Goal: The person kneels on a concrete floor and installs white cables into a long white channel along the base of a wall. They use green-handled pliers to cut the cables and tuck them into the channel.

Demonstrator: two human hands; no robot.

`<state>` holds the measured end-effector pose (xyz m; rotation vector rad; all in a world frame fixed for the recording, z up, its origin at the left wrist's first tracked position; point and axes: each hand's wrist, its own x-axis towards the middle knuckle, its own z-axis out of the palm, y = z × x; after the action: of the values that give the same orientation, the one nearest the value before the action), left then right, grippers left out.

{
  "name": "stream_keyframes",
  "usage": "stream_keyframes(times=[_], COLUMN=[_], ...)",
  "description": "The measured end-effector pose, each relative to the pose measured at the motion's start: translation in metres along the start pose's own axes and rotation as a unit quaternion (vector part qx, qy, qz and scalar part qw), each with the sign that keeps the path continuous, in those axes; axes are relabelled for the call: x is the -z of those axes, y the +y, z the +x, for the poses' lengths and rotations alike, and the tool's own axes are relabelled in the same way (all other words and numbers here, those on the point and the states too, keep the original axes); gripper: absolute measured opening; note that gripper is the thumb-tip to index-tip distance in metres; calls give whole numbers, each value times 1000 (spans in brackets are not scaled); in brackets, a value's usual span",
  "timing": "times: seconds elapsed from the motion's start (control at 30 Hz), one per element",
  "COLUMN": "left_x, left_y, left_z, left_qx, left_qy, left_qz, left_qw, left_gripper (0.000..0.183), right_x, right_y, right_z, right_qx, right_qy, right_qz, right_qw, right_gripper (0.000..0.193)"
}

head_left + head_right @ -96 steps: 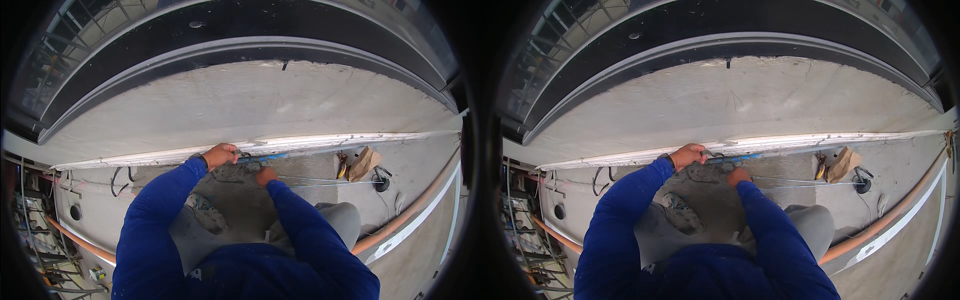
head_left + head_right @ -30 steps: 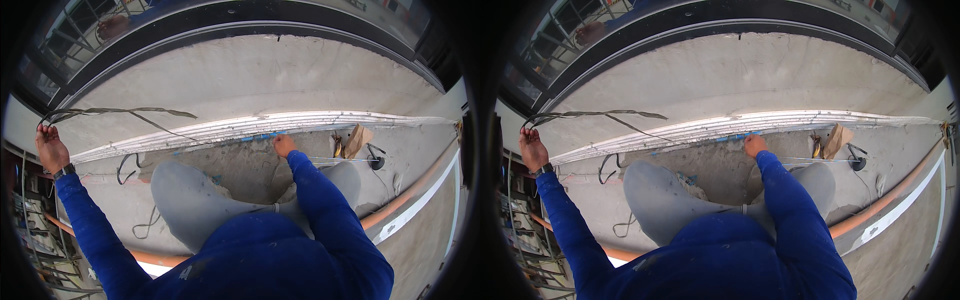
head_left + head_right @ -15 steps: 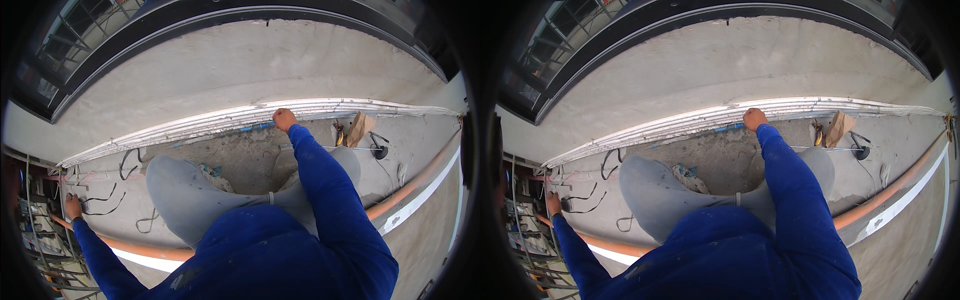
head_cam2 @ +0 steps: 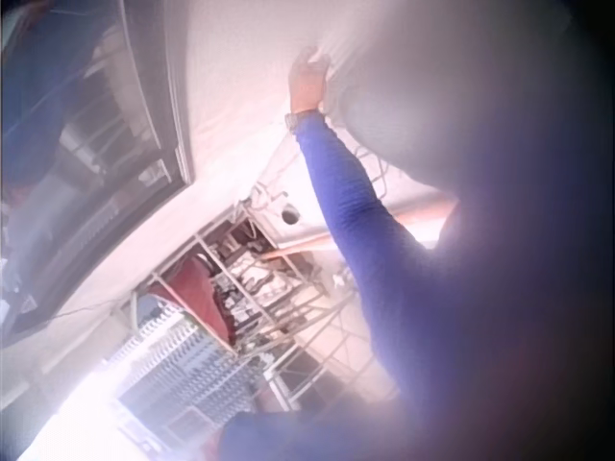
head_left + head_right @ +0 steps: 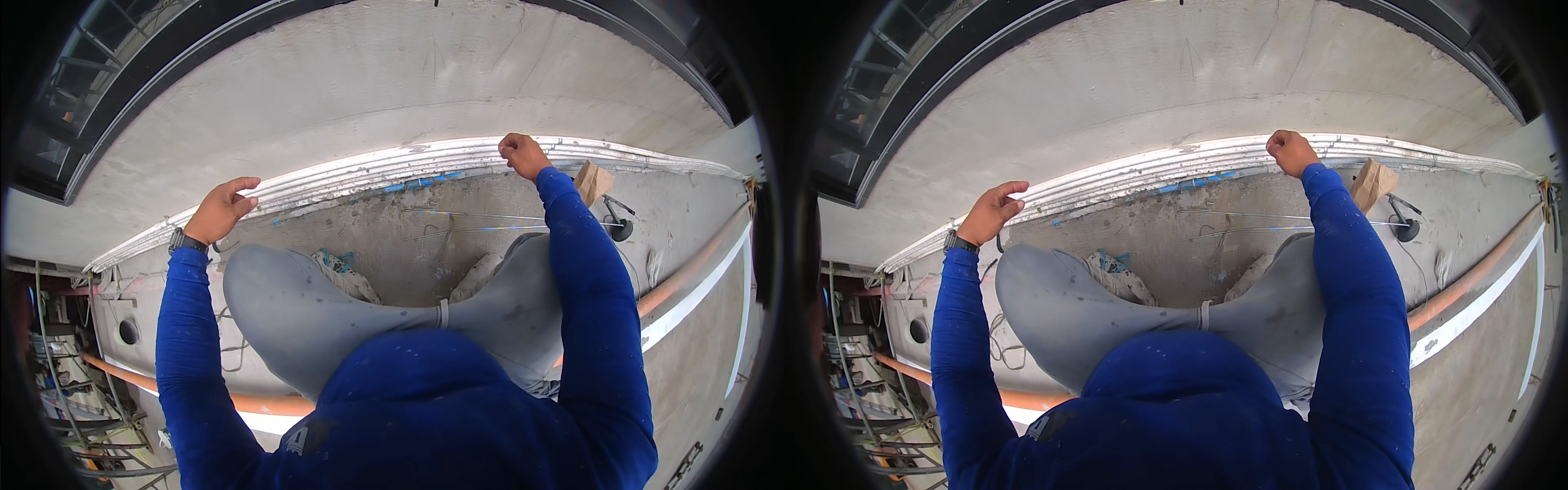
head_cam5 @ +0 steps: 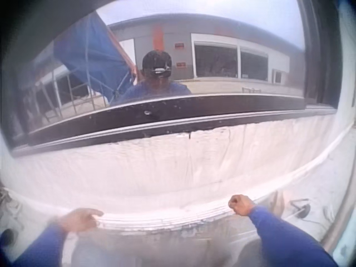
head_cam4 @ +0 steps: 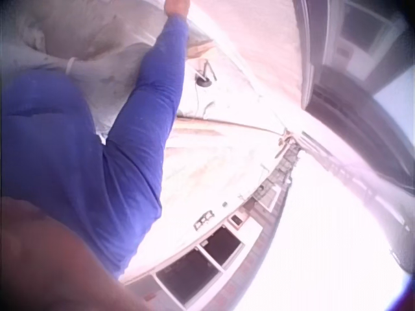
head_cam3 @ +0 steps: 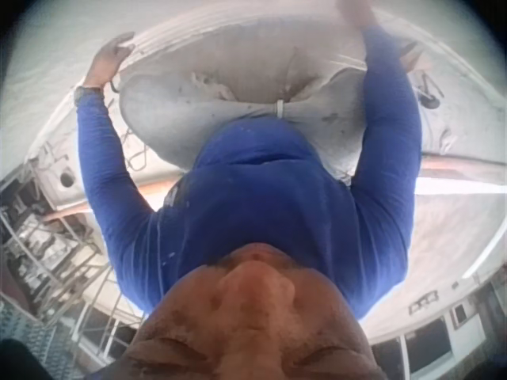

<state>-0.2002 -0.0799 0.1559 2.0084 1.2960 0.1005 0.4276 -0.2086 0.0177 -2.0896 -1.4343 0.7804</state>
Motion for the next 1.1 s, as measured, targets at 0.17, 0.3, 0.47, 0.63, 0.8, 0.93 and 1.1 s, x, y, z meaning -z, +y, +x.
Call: stream_keyframes(times=[0.17, 0.3, 0.47, 0.63, 0.8, 0.93, 1.1], left_x=[-86, -139, -132, -119, -133, -152, -157], left_y=[104, 107, 95, 96, 83, 78, 83], left_z=[77, 93, 110, 113, 119, 135, 143], left_qx=[-128, -176, -154, -154, -124, -139, -174], left_qy=[-170, -264, -298, -281, -337, -355, -334], left_qz=[73, 209, 192, 89, 99, 178, 154], left_qw=[974, 925, 922, 943, 928, 907, 913], left_gripper=[50, 50, 53, 53, 52, 51, 51], right_x=[-11, -13, -14, -25, -49, -68, -79], right_y=[-1, -15, -15, -15, -17, -14, -12], right_z=[-16, -23, -9, 11, 19, 24, 27], right_qx=[29, 57, 45, 74, 59, 59, 62], right_qy=[-93, -114, -134, -130, -176, -215, -207], right_qz=[-55, -48, -57, -69, -72, -98, -74], right_qw=[994, 991, 988, 986, 980, 970, 974], right_gripper=[31, 35, 36, 36, 36, 35, 35])
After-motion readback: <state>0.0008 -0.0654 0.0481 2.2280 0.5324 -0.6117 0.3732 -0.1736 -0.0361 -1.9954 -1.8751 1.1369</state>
